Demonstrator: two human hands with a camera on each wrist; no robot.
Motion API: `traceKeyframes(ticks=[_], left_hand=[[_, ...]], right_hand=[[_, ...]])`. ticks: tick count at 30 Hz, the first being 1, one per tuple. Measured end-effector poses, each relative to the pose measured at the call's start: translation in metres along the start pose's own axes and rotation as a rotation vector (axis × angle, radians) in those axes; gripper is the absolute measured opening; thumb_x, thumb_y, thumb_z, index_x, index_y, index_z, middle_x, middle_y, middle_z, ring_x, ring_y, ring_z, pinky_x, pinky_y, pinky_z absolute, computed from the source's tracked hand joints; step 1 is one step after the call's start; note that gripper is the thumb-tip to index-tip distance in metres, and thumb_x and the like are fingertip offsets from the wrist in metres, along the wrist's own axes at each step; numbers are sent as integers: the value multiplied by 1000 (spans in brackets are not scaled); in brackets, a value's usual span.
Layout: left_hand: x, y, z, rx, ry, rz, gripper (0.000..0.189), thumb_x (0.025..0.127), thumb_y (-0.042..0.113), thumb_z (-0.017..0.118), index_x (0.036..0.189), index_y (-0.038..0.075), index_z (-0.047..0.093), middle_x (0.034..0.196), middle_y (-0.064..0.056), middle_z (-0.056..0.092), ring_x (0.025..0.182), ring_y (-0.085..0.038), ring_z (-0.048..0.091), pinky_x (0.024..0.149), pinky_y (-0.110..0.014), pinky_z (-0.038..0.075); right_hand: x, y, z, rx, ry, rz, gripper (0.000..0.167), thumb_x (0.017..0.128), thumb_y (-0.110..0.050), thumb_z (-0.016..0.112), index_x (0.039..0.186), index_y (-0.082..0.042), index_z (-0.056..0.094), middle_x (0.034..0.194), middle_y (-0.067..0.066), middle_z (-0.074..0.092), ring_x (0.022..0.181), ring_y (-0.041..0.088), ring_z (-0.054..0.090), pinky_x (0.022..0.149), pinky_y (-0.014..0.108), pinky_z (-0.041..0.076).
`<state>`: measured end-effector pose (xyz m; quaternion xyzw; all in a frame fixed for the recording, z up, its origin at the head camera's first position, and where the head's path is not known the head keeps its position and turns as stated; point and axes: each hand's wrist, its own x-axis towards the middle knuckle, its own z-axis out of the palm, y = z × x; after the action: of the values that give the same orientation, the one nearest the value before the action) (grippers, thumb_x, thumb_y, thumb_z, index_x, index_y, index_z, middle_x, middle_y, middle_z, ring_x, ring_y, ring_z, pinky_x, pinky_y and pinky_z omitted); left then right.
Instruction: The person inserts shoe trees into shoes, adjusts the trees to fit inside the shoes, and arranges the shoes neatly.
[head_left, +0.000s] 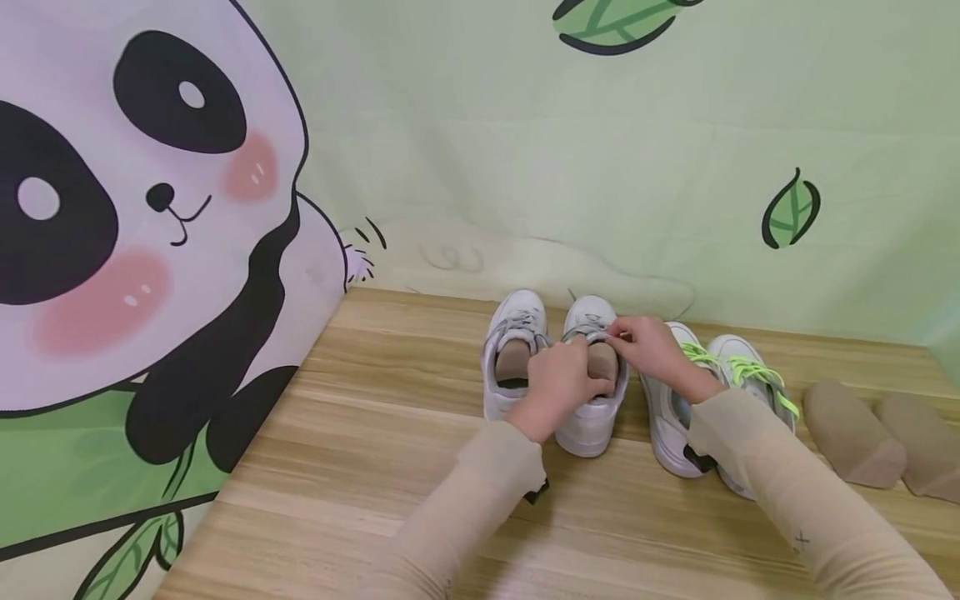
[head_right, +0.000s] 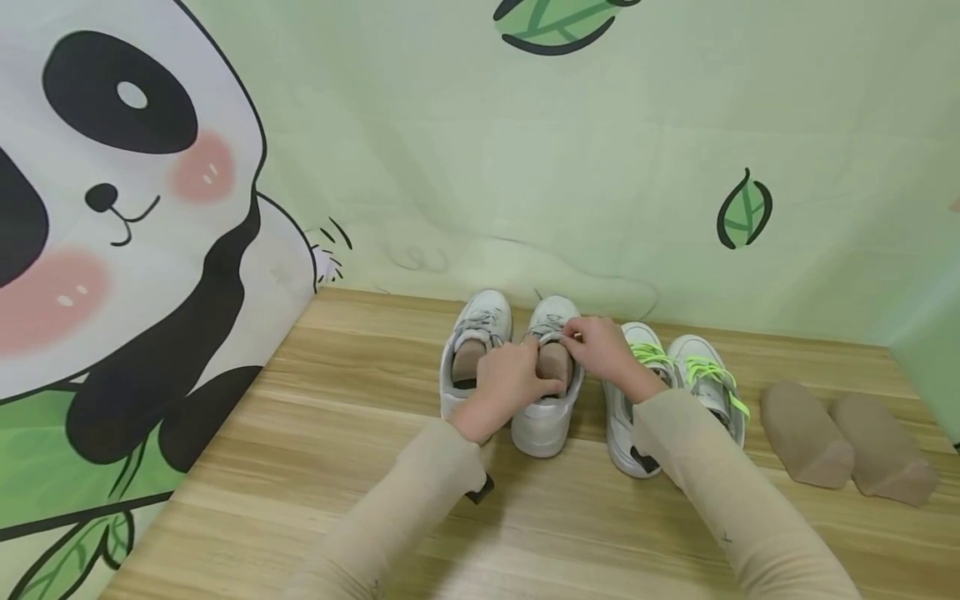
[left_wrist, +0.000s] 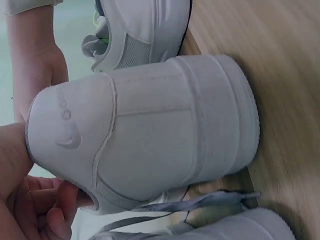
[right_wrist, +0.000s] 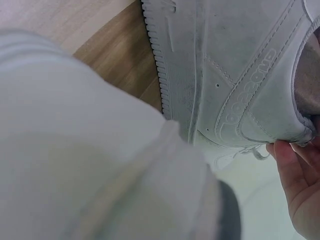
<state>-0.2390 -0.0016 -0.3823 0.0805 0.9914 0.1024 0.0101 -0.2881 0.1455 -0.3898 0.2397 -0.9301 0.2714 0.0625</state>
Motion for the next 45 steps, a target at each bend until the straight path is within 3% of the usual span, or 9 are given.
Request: traceKeyframes(ticks=[9,23,33,35,41,45], left_hand=[[3,9,-1,-7,-16,-23,70,71,54,63,124,15,41,89,0,64,75,-18,61,57,-31,45],[5,7,9,-78,-1,-37,59,71,51,65,113,16,42,84,-3,63,68,-19,60,52,-30,40],[5,-12,11,-189,11,51,34,80,42,60,105,22,50,85,0,63,69,-15,58,51,-28,40],[4,-15,10,-182,5,69,35,81,44,58,109,24,52,91,1,64,74,-15,59,54,-28,41],[3,-14,3,-40,24,103,35,82,45,55,113,29,57,98,4,65,81,-18,62,56,-31,46],[3,-10,4,-65,45,82,33,82,40,57,111,25,57,98,3,65,82,-18,62,57,-31,47]], right_hand=[[0,-1,-1,16,-1,16,15,84,-9,55,86,1,65,90,20,65,85,35,61,73,44,48],[-2,0,-1,50,2,11,13,83,-9,56,83,0,65,87,18,66,83,33,62,72,43,48],[-1,0,1,24,4,-3,12,83,-9,56,81,-1,65,85,17,66,81,31,62,69,42,48],[-2,1,1,8,6,-8,12,83,-9,56,80,-1,64,84,16,66,80,30,62,68,41,48],[-1,1,0,-24,1,-16,12,83,-11,56,82,-2,64,83,15,66,73,23,59,66,38,47],[0,2,0,-31,8,-24,11,83,-10,56,81,-2,64,81,13,66,69,20,57,64,35,45]])
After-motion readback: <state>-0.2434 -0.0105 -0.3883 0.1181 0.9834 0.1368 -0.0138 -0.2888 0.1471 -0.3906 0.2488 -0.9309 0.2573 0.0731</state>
